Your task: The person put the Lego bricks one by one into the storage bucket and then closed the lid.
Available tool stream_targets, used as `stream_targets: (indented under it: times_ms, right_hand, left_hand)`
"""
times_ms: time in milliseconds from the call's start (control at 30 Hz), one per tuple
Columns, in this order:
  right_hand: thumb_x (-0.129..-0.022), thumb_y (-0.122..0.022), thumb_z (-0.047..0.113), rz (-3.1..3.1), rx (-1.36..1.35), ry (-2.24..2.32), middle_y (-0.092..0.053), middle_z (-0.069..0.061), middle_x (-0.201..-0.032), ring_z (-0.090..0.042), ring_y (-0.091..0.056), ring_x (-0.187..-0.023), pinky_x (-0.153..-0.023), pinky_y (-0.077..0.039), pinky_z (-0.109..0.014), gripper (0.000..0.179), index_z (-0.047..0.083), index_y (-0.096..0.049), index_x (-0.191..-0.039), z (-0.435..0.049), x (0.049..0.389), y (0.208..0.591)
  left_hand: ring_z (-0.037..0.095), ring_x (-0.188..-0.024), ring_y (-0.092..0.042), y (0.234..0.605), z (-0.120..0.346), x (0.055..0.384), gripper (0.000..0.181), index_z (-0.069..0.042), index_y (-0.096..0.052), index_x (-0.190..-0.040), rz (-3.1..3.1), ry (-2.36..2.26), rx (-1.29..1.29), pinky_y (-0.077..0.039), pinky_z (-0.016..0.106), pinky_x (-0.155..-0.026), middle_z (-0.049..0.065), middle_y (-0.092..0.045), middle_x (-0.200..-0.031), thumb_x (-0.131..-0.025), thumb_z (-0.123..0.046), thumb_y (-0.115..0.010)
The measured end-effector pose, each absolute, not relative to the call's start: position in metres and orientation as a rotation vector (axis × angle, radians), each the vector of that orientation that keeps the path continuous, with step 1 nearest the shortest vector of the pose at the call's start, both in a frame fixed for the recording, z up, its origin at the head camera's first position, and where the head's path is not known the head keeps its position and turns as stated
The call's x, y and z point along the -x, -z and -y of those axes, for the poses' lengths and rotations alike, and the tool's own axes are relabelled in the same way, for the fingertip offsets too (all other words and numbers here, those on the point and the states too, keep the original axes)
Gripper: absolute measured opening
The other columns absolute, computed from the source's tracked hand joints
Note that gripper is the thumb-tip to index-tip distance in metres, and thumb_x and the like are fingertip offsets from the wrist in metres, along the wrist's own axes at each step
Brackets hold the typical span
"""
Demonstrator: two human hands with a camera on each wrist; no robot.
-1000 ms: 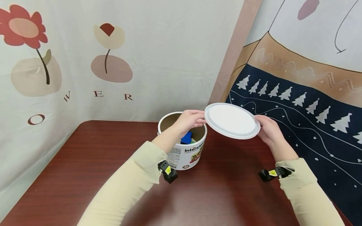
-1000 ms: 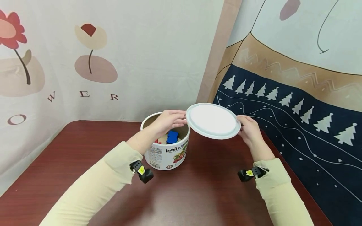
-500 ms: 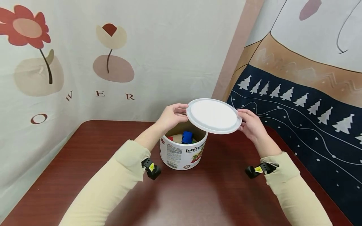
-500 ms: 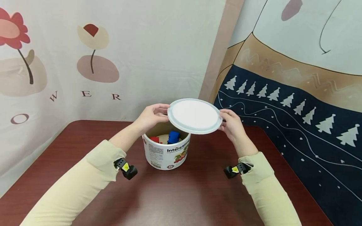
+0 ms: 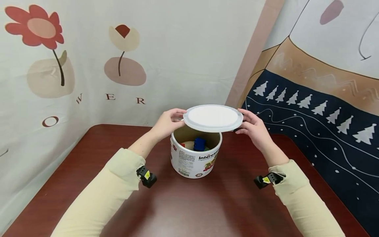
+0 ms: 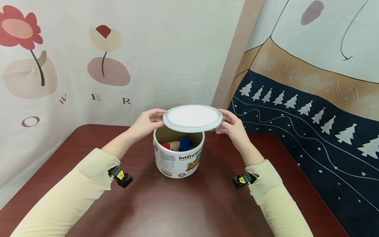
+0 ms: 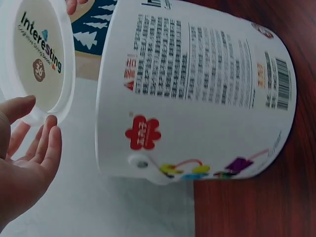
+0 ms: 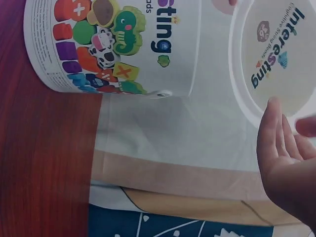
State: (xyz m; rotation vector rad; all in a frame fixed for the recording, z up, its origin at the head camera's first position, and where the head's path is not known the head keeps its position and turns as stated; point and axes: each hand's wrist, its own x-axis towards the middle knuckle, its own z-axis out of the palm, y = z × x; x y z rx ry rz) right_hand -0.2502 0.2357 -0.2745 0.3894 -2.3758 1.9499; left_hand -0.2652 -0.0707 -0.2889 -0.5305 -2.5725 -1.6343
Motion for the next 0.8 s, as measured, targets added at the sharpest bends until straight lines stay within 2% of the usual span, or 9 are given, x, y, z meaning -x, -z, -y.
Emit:
stream_targets:
  times_ms: [167, 300, 400, 467, 667, 800]
  right_hand:
    - [-0.093, -0.057, 0.01, 2.326, -0.435, -1.64, -0.062, 0.018, -0.083, -0.001, -0.06, -0.072, -0.066, -0.054, -0.016, 0.037, -0.005, -0.052, -0.126, -0.228, 0.253, 0.277]
    - [-0.091, -0.06, 0.015, 2.293, -0.388, -1.423, -0.057, 0.018, -0.085, 0.004, -0.057, -0.071, -0.067, -0.052, -0.013, 0.031, -0.005, -0.062, -0.115, -0.22, 0.254, 0.273]
    - [-0.091, -0.061, 0.018, 2.282, -0.371, -1.383, -0.058, 0.018, -0.091, 0.005, -0.058, -0.074, -0.07, -0.052, -0.012, 0.031, -0.002, -0.064, -0.114, -0.216, 0.254, 0.27]
    - [-0.091, -0.061, 0.02, 2.269, -0.366, -1.424, -0.061, 0.017, -0.088, 0.003, -0.059, -0.074, -0.071, -0.053, -0.014, 0.032, -0.002, -0.063, -0.115, -0.213, 0.255, 0.269]
    - [-0.09, -0.062, 0.018, 2.273, -0.262, -1.535, -0.061, 0.017, -0.077, -0.002, -0.058, -0.063, -0.061, -0.053, -0.015, 0.034, 0.0, -0.062, -0.118, -0.202, 0.259, 0.271]
    - [-0.092, -0.06, 0.018, 2.339, -0.146, -1.603, -0.056, 0.009, -0.071, -0.002, -0.053, -0.055, -0.056, -0.051, -0.014, 0.033, 0.002, -0.062, -0.12, -0.194, 0.262, 0.276]
  left_hand:
    - [0.026, -0.103, -0.062, 0.287, 0.074, 0.261, 0.031, -0.009, -0.059, -0.122, 2.539, 1.391, 0.539, -0.051, 0.042, -0.089, 0.013, -0.063, -0.117, -0.092, -0.02, -0.059]
    - [0.025, -0.095, -0.063, 0.284, 0.077, 0.26, 0.026, -0.006, -0.064, -0.113, 2.445, 1.284, 0.526, -0.052, 0.039, -0.087, 0.012, -0.065, -0.107, -0.093, -0.021, -0.057]
    - [0.024, -0.091, -0.064, 0.28, 0.077, 0.261, 0.026, -0.004, -0.066, -0.111, 2.36, 1.318, 0.494, -0.052, 0.037, -0.084, 0.012, -0.067, -0.103, -0.093, -0.022, -0.058]
    - [0.023, -0.087, -0.064, 0.278, 0.077, 0.261, 0.027, -0.005, -0.065, -0.113, 2.313, 1.365, 0.46, -0.052, 0.034, -0.08, 0.013, -0.069, -0.099, -0.092, -0.022, -0.059]
    - [0.022, -0.079, -0.063, 0.277, 0.076, 0.261, 0.037, -0.009, -0.057, -0.126, 2.28, 1.422, 0.353, -0.045, 0.025, -0.067, 0.014, -0.067, -0.087, -0.092, -0.022, -0.059]
    - [0.022, -0.083, -0.062, 0.281, 0.077, 0.259, 0.035, -0.009, -0.059, -0.125, 2.366, 1.41, 0.289, -0.045, 0.026, -0.066, 0.013, -0.068, -0.091, -0.094, -0.024, -0.055]
